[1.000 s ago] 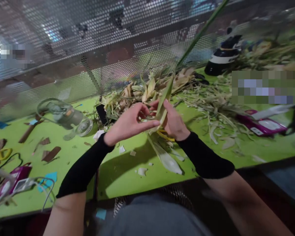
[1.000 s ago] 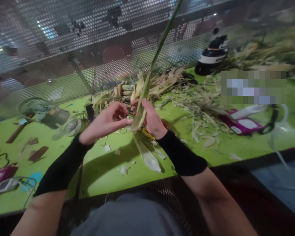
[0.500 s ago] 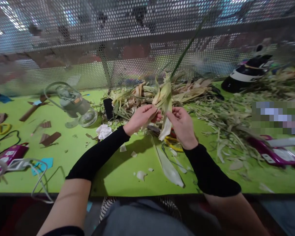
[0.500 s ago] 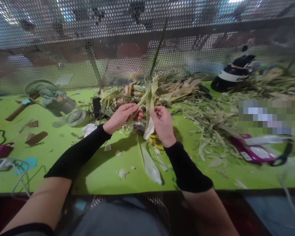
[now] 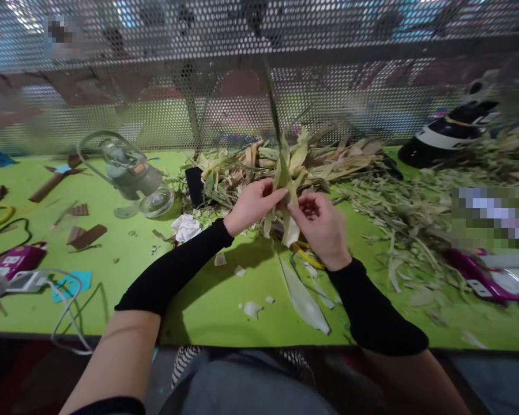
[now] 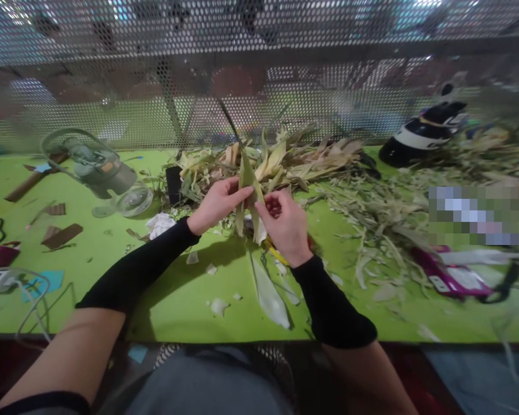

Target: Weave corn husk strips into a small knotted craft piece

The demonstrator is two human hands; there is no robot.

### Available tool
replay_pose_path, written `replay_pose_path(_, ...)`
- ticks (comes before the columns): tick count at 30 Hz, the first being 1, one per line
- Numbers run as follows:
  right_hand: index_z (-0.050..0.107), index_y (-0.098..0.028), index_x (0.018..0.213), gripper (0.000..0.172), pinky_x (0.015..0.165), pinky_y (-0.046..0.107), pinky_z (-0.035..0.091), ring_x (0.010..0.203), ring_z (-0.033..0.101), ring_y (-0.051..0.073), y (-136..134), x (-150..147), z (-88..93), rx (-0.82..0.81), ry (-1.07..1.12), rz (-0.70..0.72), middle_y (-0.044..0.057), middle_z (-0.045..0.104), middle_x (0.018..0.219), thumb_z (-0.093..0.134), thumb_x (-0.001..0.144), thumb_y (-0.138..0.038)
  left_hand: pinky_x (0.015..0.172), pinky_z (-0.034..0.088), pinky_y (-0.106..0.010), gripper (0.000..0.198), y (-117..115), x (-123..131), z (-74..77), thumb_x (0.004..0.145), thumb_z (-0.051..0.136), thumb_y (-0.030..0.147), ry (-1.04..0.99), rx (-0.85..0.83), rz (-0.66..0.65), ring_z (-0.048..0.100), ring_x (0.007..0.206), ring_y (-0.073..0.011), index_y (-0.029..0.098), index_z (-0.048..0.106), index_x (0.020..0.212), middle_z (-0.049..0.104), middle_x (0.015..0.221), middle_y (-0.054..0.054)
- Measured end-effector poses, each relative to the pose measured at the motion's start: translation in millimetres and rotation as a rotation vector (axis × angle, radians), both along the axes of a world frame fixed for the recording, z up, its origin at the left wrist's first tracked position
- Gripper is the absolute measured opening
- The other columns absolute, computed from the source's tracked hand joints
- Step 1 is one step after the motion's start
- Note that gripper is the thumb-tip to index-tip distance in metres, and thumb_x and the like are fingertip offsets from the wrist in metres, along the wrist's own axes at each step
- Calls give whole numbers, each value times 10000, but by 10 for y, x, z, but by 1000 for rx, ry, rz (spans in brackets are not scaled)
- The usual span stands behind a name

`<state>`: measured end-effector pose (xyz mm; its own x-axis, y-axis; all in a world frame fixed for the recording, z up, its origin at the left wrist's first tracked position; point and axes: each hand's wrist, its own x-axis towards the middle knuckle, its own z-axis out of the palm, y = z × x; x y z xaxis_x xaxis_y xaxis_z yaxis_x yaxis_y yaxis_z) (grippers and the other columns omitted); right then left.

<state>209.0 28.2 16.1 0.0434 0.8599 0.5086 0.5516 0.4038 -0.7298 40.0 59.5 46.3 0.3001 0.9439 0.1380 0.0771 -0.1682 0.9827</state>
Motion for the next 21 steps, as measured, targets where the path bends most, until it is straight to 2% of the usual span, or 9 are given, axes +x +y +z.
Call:
replay_pose_path(5,613,-235,870,172,646,346,492,675,628,207,0,48,-31,181,-385,-113,73,704,799,544,956,-367,618,397,-231,223,-38,1,10,909,619,275,147,56,13,549,628,-102,158,575,724,626,663,6)
replay_pose_path(8,630,-215,946,195,705,365,504,793,673,240,-11,54,-34,233,-492,-123,112,732,896,458,994,-294,627,392,-234,238,-57,10,-1,900,615,281,190,72,2,539,632,-103,160,568,700,618,655,6)
replay_pose_path(11,637,-193,1067,220,761,383,520,901,692,265,-45,20,-20,275,-506,-100,144,738,1005,454,1009,-299,626,381,-236,223,-61,20,-6,895,613,295,228,87,35,533,638,-106,161,572,722,627,675,4)
replay_pose_path(14,645,-203,1071,191,775,394,525,882,689,270,-63,-8,-11,254,-487,-78,130,739,980,519,978,-312,633,374,-235,226,-54,11,1,896,597,290,241,121,45,530,644,-105,168,550,711,622,675,12)
replay_pose_path(18,654,-217,963,137,688,362,514,718,661,226,-47,0,-4,103,-360,18,90,742,862,559,936,-310,615,340,-245,263,-37,-61,46,891,586,266,350,198,-10,478,608,-98,178,511,655,576,624,24)
replay_pose_path(21,664,-222,912,159,665,357,502,720,653,225,-43,-1,21,-24,-215,114,79,742,842,586,918,-361,603,350,-243,241,-23,-139,103,895,594,291,355,199,-133,492,601,-97,174,541,691,580,641,19)
